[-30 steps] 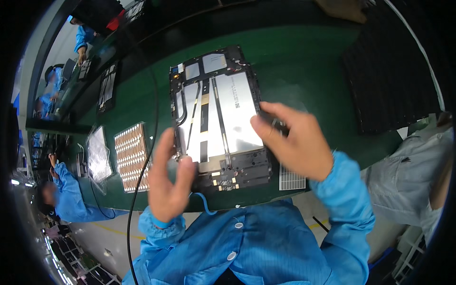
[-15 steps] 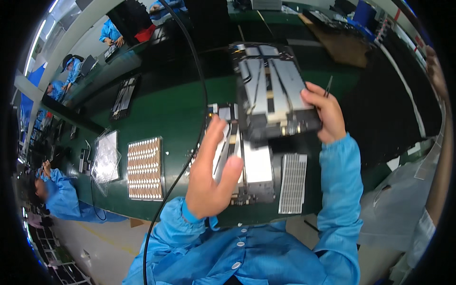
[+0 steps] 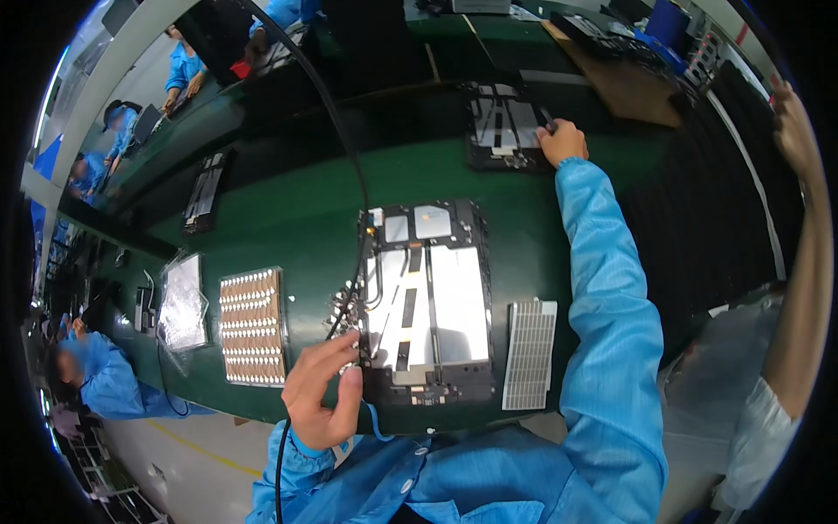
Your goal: The recorder is assembling internal components and applying adhesive strips inside a tablet housing at a factory workstation.
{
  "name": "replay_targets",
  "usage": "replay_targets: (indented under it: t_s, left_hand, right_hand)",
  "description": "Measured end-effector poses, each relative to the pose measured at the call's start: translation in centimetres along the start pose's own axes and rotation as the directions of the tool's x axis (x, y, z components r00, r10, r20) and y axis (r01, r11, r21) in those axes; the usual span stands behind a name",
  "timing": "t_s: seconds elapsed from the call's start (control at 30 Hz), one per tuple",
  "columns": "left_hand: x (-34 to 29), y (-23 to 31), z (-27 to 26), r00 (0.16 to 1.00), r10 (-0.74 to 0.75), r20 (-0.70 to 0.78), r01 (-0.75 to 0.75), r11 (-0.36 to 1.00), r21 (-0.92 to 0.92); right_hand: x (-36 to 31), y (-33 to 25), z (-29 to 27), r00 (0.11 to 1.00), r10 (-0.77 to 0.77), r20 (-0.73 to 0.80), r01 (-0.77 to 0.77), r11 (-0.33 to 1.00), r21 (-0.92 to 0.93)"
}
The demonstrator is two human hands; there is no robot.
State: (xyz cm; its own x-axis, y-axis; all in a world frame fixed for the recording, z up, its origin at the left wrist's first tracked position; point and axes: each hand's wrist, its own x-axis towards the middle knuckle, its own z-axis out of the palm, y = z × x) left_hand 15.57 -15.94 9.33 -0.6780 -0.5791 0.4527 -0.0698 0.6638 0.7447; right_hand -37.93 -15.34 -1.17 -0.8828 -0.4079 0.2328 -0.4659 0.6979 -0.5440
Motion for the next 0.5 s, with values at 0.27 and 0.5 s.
replay_targets:
  t_s: [0.27, 0.5]
  left_hand:
    - [-3.4, 4.3, 2.0, 0.873, 0.393, 0.288, -0.297, 0.898, -0.326]
    - [-3.9, 4.6, 20.0, 0.767, 0.332, 0.548, -0.497, 0.849, 0.18]
  right_hand:
    - [-20.6, -3.0, -13.8, 0.966, -0.077, 0.246, -0.157, 0.581, 0.799]
    - [-30.0, 4.2, -15.6, 0.868, 0.147, 0.475, -0.496, 0.303, 0.814]
